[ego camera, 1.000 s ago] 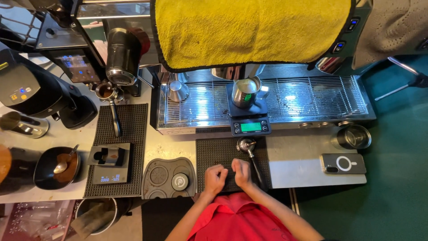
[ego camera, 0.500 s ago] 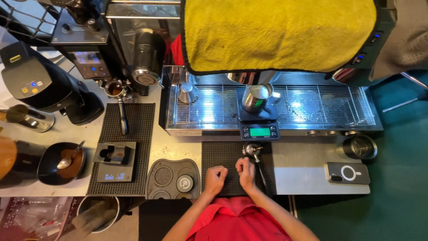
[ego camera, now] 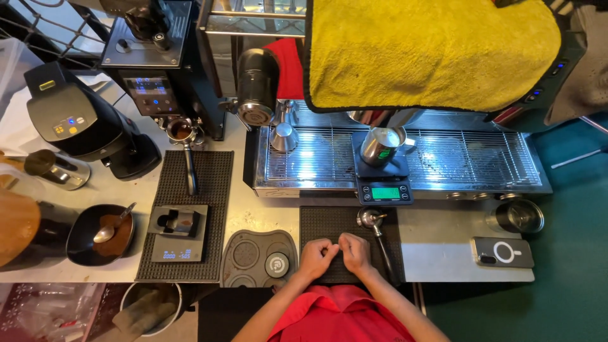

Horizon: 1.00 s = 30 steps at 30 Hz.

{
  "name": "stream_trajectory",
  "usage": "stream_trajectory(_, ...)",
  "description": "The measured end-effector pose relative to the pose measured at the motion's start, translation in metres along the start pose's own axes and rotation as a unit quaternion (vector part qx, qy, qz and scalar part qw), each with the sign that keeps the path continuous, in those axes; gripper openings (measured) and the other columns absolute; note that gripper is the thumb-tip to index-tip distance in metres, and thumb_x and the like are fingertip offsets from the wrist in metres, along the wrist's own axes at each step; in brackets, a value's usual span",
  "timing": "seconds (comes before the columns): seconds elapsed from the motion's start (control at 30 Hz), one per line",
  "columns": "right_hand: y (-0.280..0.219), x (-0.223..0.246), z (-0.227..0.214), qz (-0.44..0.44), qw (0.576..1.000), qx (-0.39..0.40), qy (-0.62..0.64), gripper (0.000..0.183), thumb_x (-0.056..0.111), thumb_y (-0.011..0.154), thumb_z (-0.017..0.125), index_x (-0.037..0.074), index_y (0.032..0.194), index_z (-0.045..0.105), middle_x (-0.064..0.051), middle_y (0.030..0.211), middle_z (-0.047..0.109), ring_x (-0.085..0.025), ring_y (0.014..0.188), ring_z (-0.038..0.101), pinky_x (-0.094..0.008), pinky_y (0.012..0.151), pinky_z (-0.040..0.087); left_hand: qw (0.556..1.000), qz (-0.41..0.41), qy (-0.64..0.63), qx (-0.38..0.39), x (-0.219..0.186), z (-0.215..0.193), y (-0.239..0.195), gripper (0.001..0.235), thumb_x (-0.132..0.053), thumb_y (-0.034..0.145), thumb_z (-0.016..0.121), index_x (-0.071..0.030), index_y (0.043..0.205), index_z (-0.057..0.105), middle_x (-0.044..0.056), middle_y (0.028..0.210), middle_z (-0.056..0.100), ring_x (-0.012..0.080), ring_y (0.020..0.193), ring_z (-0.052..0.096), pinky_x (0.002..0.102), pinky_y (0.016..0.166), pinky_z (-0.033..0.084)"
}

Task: The person steams milk in a metal pitcher using an espresso machine, then grinds coffee beans into a portafilter. They add a spoonful of brown powder to the grounds, tamp the mixture, and lock the portafilter into the espresso machine group head.

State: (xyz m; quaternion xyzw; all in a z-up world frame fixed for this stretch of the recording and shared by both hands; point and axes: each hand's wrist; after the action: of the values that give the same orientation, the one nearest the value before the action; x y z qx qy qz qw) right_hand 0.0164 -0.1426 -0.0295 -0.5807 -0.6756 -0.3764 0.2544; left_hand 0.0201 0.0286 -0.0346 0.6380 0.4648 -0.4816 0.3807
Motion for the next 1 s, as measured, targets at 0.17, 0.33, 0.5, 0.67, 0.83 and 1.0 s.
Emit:
stream_trajectory(0.17, -0.004, -0.007, 0.009, 0.004, 0.999, -0.007, -0.050, 0.048, 0.041, 0.106, 0.041, 0.016, 0.066, 0.052, -0.004, 0.060, 0.057, -0.031, 0.058, 0.060, -0.042, 0.055, 0.045, 0.999, -0.002, 0.034, 0.011, 0.002, 0.001, 0.000, 0.043, -0.034, 0.104, 0.059, -0.010, 0.068, 0.056, 0.010, 0.060, 0.056, 0.0300, 0.060, 0.058, 0.041, 0.061, 0.044)
stream_trajectory(0.33, -0.007, -0.006, 0.013, 0.016, 0.995, -0.021, -0.096, 0.031, 0.030, 0.097, 0.053, 0.015, 0.069, 0.053, -0.004, 0.066, 0.061, -0.033, 0.064, 0.060, -0.048, 0.061, 0.039, 0.997, 0.017, 0.078, 0.020, 0.010, 0.002, 0.000, 0.037, -0.029, 0.104, 0.054, -0.015, 0.070, 0.054, 0.006, 0.061, 0.058, 0.0272, 0.060, 0.059, 0.045, 0.059, 0.039)
stream_trajectory(0.5, -0.008, -0.005, 0.017, 0.047, 0.992, -0.045, -0.113, 0.041, 0.045, 0.098, 0.061, 0.020, 0.065, 0.059, -0.008, 0.058, 0.060, -0.034, 0.065, 0.069, -0.041, 0.058, 0.055, 0.998, -0.010, 0.042, 0.051, 0.003, -0.006, 0.002, 0.033, -0.024, 0.103, 0.056, -0.010, 0.074, 0.065, 0.014, 0.067, 0.068, 0.0428, 0.074, 0.068, 0.047, 0.064, 0.053)
stream_trajectory(0.67, -0.013, 0.000, 0.021, 0.076, 0.989, -0.056, -0.116, 0.043, 0.046, 0.099, 0.059, 0.019, 0.066, 0.060, -0.009, 0.059, 0.062, -0.037, 0.067, 0.069, -0.044, 0.058, 0.055, 0.998, -0.002, 0.032, 0.062, 0.002, -0.009, -0.001, 0.031, -0.023, 0.102, 0.057, -0.011, 0.075, 0.067, 0.013, 0.067, 0.068, 0.0416, 0.073, 0.068, 0.046, 0.065, 0.053)
stream_trajectory(0.83, -0.012, 0.001, 0.022, 0.074, 0.988, -0.056, -0.125, 0.043, 0.045, 0.100, 0.059, 0.019, 0.066, 0.061, -0.010, 0.059, 0.062, -0.037, 0.069, 0.069, -0.045, 0.059, 0.055, 0.998, 0.003, 0.039, 0.048, -0.002, -0.010, -0.003, 0.030, -0.022, 0.102, 0.057, -0.011, 0.076, 0.067, 0.014, 0.067, 0.068, 0.0418, 0.074, 0.068, 0.047, 0.064, 0.053)
stream_trajectory(1.0, -0.013, -0.004, 0.021, 0.057, 0.989, -0.054, -0.127, 0.043, 0.046, 0.102, 0.057, 0.021, 0.067, 0.063, -0.008, 0.063, 0.065, -0.033, 0.073, 0.071, -0.041, 0.060, 0.056, 0.998, -0.004, 0.066, 0.024, -0.007, -0.006, -0.004, 0.030, -0.023, 0.100, 0.058, -0.011, 0.074, 0.066, 0.015, 0.064, 0.066, 0.0422, 0.072, 0.068, 0.047, 0.064, 0.053)
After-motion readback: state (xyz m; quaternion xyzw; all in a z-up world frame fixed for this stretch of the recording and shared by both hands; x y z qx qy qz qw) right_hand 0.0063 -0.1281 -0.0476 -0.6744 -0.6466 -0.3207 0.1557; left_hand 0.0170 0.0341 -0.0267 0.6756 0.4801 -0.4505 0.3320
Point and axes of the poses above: each hand's wrist, its own y-axis towards the middle knuckle, its own z-axis out of the palm, x = y × z
